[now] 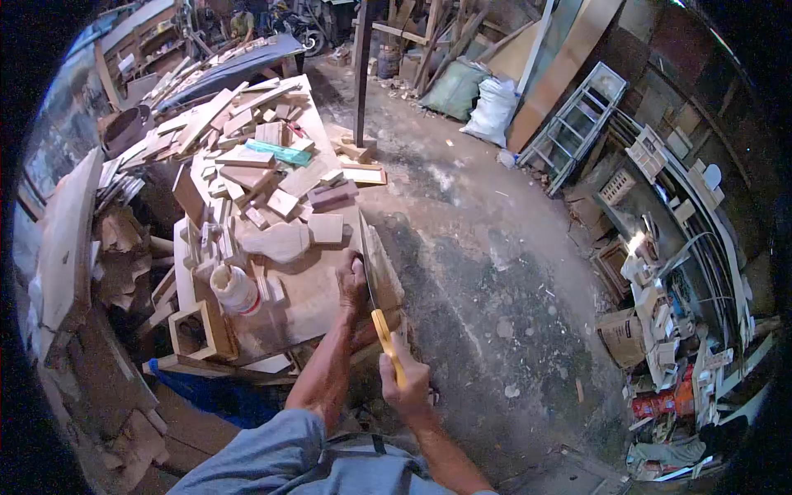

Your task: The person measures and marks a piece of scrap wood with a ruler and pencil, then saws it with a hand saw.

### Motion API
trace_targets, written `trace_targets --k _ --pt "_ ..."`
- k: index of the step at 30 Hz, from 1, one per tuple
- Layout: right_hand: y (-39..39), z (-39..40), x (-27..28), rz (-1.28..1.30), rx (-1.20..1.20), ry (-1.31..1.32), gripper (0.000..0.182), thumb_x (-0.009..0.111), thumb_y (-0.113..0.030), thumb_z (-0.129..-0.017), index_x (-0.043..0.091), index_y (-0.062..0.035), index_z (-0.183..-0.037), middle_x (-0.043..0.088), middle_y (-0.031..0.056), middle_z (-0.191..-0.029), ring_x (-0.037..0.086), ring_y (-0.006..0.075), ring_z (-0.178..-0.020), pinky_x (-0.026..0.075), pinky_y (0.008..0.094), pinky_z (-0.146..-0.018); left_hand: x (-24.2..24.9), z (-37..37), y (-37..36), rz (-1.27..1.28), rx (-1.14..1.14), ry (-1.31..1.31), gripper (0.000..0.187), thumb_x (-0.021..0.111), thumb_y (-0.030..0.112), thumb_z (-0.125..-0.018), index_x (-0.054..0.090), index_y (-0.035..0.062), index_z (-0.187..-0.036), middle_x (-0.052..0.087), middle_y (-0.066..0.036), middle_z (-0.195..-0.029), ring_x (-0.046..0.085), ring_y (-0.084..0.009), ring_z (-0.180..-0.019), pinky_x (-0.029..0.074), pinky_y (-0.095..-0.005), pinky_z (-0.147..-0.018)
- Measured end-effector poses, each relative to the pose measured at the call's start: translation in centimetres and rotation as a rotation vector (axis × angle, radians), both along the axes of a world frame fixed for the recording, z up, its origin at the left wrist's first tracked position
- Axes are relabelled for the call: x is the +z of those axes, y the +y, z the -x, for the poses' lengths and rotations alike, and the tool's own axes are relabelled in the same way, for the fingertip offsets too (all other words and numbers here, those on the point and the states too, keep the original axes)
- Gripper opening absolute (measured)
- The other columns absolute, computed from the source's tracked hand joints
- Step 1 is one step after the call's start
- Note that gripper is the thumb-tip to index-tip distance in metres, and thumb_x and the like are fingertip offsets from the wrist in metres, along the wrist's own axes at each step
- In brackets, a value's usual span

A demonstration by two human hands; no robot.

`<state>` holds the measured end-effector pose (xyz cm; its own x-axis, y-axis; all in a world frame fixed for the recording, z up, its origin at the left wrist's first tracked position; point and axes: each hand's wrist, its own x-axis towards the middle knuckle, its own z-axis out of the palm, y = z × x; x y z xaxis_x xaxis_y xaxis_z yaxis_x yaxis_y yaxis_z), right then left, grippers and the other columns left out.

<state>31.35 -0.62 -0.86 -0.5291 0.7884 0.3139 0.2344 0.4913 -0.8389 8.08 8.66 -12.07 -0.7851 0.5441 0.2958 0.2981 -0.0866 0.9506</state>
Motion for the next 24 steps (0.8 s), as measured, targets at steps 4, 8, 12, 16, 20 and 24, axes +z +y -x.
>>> trace_targets --k 4,8,12,16,20,24 --pt "-2.1 -1.9 0.3 -0.025 -0.012 0.099 0.040 0.066 -0.015 -0.097 0.062 0.0054 -0.131 0.070 0.0276 -0.086 0.071 0.0353 -0.064 0.054 0.0420 -0.055 0.5 1.0 0.8 -0.098 -0.008 0.058 0.023 0.040 0.017 -0.094 0.056 0.0009 -0.093 0.050 -0.017 -0.071 0.052 -0.0283 -0.067 0.045 -0.0436 -0.067" --pt "0.2 0.7 0.7 0.082 -0.010 -0.052 0.041 0.063 -0.014 -0.097 0.061 0.0087 -0.131 0.072 0.0287 -0.099 0.075 0.0361 -0.084 0.059 0.0381 -0.072 2.1 -0.6 -0.3 -0.065 0.039 0.121 0.023 0.041 0.018 -0.092 0.056 0.0012 -0.093 0.051 -0.017 -0.071 0.052 -0.0265 -0.068 0.044 -0.0434 -0.067" --pt "-2.8 -2.4 0.5 -0.079 -0.036 0.064 0.038 0.063 -0.014 -0.097 0.062 0.0079 -0.129 0.069 0.0305 -0.090 0.074 0.0370 -0.074 0.056 0.0413 -0.064 1.1 0.8 0.6 -0.060 -0.005 0.078 0.026 0.041 0.022 -0.092 0.057 0.0010 -0.094 0.052 -0.017 -0.071 0.054 -0.0266 -0.068 0.045 -0.0440 -0.066" --pt "-0.2 0.6 1.0 0.068 -0.021 -0.045 0.040 0.063 -0.014 -0.097 0.063 0.0052 -0.132 0.068 0.0286 -0.082 0.074 0.0336 -0.069 0.056 0.0400 -0.063 1.8 -0.7 -0.4 -0.020 -0.031 -0.008 0.028 0.040 0.023 -0.093 0.057 0.0004 -0.092 0.052 -0.017 -0.069 0.054 -0.0281 -0.066 0.044 -0.0449 -0.064" --pt "-2.0 -2.2 -1.4 -0.172 -0.017 0.137 0.043 0.064 -0.020 -0.099 0.060 0.0030 -0.135 0.069 0.0260 -0.079 0.070 0.0381 -0.062 0.054 0.0452 -0.055 -0.2 0.9 0.9 -0.066 -0.024 0.035 0.029 0.040 0.024 -0.094 0.056 -0.0001 -0.093 0.052 -0.018 -0.070 0.054 -0.0301 -0.066 0.043 -0.0461 -0.065" --pt "0.6 1.4 0.2 0.086 -0.019 -0.116 0.041 0.062 -0.015 -0.097 0.062 0.0065 -0.132 0.072 0.0282 -0.090 0.075 0.0332 -0.074 0.057 0.0391 -0.067 1.6 -1.0 -1.0 -0.009 -0.012 0.055 0.030 0.040 0.025 -0.094 0.056 0.0000 -0.093 0.052 -0.019 -0.072 0.053 -0.0301 -0.068 0.043 -0.0470 -0.066"
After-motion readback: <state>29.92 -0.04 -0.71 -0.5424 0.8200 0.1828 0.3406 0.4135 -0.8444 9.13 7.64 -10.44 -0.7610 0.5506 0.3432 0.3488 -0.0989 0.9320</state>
